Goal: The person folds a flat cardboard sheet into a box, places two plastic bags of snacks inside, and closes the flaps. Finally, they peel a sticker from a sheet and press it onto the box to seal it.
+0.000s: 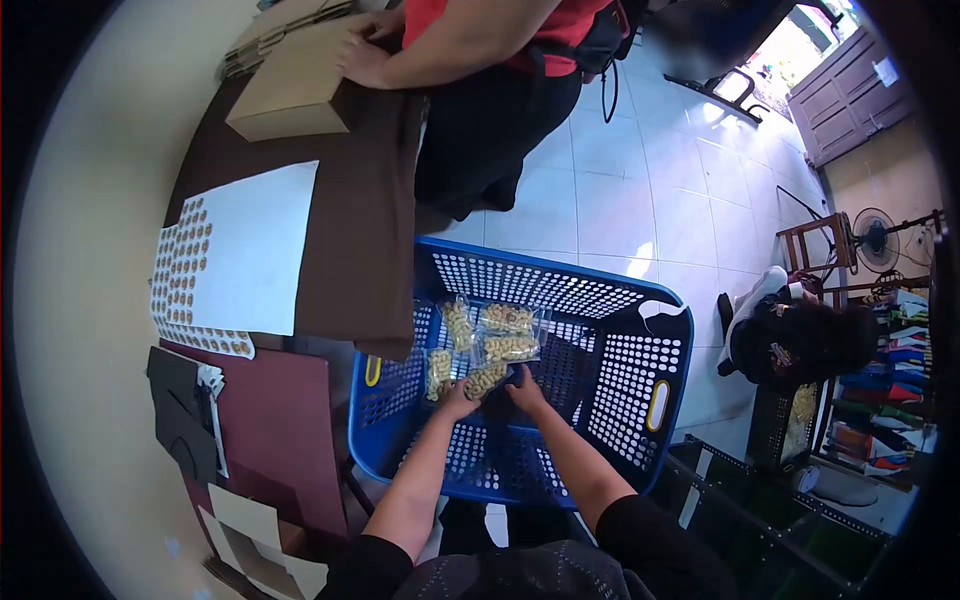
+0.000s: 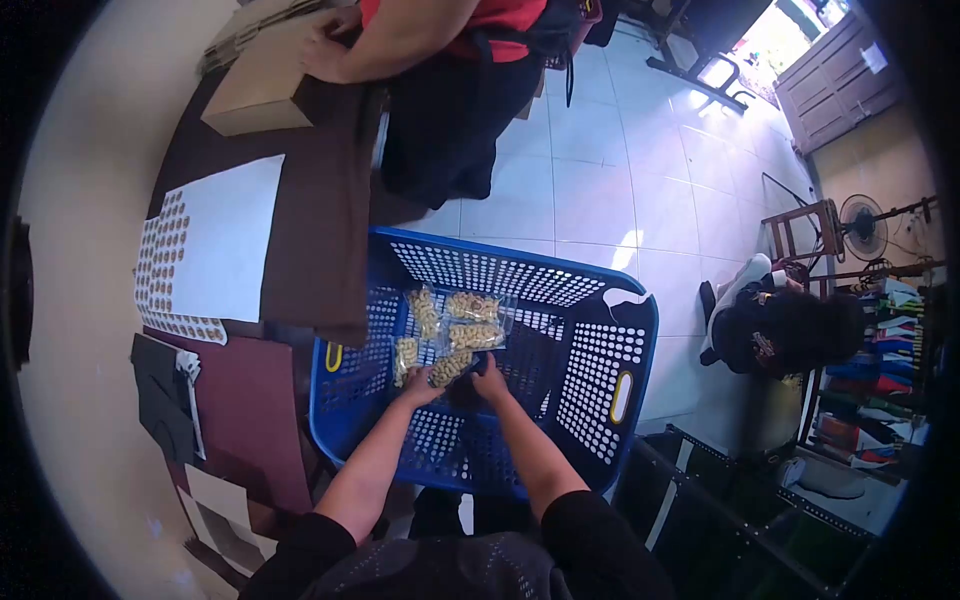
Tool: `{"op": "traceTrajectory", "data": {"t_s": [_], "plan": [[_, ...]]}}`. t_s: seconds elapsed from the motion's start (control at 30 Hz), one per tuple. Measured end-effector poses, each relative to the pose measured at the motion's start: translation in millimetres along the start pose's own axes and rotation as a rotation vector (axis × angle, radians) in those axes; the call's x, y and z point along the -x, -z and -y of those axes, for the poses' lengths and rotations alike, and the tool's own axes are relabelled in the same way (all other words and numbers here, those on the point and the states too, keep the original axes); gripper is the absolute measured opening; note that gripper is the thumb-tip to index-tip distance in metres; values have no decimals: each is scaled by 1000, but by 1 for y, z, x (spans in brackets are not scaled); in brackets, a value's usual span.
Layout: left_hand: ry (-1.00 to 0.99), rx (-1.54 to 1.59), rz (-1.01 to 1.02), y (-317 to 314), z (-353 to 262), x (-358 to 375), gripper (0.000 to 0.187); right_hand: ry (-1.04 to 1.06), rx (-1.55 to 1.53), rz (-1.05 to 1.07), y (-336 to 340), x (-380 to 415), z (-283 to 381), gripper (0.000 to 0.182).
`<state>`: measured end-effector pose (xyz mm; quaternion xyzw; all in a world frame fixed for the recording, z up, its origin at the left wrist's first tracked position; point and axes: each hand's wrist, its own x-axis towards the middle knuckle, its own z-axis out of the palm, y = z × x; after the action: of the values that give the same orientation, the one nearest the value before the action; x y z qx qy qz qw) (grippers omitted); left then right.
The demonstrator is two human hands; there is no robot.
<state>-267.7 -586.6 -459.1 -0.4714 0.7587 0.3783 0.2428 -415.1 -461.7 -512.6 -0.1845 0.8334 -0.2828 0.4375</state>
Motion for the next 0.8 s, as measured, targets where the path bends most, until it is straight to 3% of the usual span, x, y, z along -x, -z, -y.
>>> {"op": "traceTrajectory", "data": {"t_s": [0.03, 0.07, 0.17, 0.2, 0.23, 0.37, 0.47, 0.53, 0.6, 0.63, 0.73, 0.8], "plan": [[87, -43, 63, 1, -10, 4, 83, 55, 44, 4, -3, -3, -1, 67], [99, -33, 76, -8, -11, 4, 83, 113, 89, 10, -5, -5, -2, 72], [-3, -122, -134, -26, -17, 5, 99, 111, -72, 49, 1, -5, 11, 56], [12, -100, -131, -35, -20, 4, 99, 65, -181, 32, 3, -3, 13, 49], [38, -89, -182, -40, -23, 2, 97, 68, -200, 3, 6, 1, 17, 31], [6, 18, -300, -37, -40, 6, 77, 157, -335, 175, 11, 8, 15, 11], [12, 29, -303, -26, -57, 8, 71, 233, -347, 152, 14, 12, 15, 9], [24, 210, -213, -22, -64, 11, 67, 258, -379, 128, 29, 25, 40, 8], [-39, 269, -260, 1, -78, 34, 68, 358, -321, 26, 47, 38, 70, 9], [-47, 360, -267, 17, -86, 50, 68, 328, -456, 147, 59, 49, 86, 10], [-141, 576, -358, 49, -83, 91, 67, 352, -638, 165, 79, 87, 123, 16], [-221, 703, -444, 66, -71, 121, 67, 443, -577, 193, 91, 118, 146, 19]]}}
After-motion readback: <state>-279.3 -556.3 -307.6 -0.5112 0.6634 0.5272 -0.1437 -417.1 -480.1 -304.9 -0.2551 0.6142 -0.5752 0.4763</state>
